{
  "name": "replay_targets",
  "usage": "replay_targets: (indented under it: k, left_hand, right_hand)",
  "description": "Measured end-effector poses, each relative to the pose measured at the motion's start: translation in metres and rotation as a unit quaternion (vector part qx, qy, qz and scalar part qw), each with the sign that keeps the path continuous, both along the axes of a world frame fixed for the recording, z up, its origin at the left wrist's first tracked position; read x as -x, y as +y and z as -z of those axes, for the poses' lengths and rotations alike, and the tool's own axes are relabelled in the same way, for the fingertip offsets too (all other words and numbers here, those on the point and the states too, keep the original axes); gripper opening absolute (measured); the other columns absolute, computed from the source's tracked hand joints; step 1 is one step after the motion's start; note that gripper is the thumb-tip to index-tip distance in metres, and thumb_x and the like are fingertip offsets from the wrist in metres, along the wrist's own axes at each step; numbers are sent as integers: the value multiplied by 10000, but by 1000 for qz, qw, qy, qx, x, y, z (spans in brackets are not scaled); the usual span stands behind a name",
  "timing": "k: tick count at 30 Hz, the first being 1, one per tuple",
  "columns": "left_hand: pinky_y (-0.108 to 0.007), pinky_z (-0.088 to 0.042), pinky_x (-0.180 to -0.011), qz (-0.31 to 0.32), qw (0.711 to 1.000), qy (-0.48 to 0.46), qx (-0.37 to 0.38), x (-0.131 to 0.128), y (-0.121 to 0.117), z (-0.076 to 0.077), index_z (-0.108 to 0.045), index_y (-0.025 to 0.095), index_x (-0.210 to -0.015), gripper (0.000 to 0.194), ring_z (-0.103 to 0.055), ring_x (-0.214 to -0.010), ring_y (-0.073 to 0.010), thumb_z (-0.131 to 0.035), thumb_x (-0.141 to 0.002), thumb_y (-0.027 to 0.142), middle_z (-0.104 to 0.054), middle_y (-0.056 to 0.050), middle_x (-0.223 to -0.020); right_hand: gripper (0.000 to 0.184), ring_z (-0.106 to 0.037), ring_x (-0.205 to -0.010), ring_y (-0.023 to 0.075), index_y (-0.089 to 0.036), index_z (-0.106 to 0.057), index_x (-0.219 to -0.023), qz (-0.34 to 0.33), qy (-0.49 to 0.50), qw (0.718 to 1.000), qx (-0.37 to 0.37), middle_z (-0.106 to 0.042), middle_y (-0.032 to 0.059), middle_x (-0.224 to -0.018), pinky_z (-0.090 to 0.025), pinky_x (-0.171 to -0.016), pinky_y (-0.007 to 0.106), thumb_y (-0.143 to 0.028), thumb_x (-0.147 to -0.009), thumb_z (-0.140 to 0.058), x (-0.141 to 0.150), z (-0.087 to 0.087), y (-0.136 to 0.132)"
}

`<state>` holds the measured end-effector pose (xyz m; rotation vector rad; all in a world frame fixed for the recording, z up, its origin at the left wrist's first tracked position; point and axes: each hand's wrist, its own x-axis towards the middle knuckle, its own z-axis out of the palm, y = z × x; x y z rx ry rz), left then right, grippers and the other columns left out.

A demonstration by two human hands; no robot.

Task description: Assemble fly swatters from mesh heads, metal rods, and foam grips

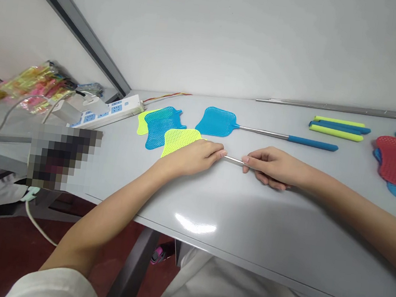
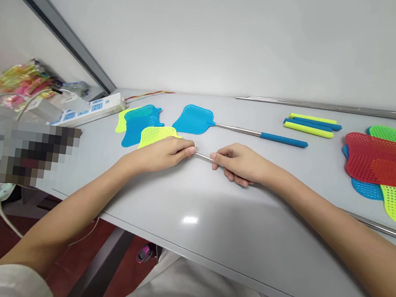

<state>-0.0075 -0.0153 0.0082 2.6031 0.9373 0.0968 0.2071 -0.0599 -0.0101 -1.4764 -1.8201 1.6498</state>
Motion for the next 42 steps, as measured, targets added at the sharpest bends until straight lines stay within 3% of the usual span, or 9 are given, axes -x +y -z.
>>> replay_targets:
  k: [42]
  left_hand:
    - [-246,-276,-536,6,1000,2,-3,1,1,1,-383,180,-647,349,-391,-544,-114,-256,-921,355,-414,27,-577]
  right_hand:
    - [396,-345,-237,22,-159,-578,-831,0,-8,1000,-2,-465,-61,-461,-224,-224,149,-523,-845,-424,-1,1,0]
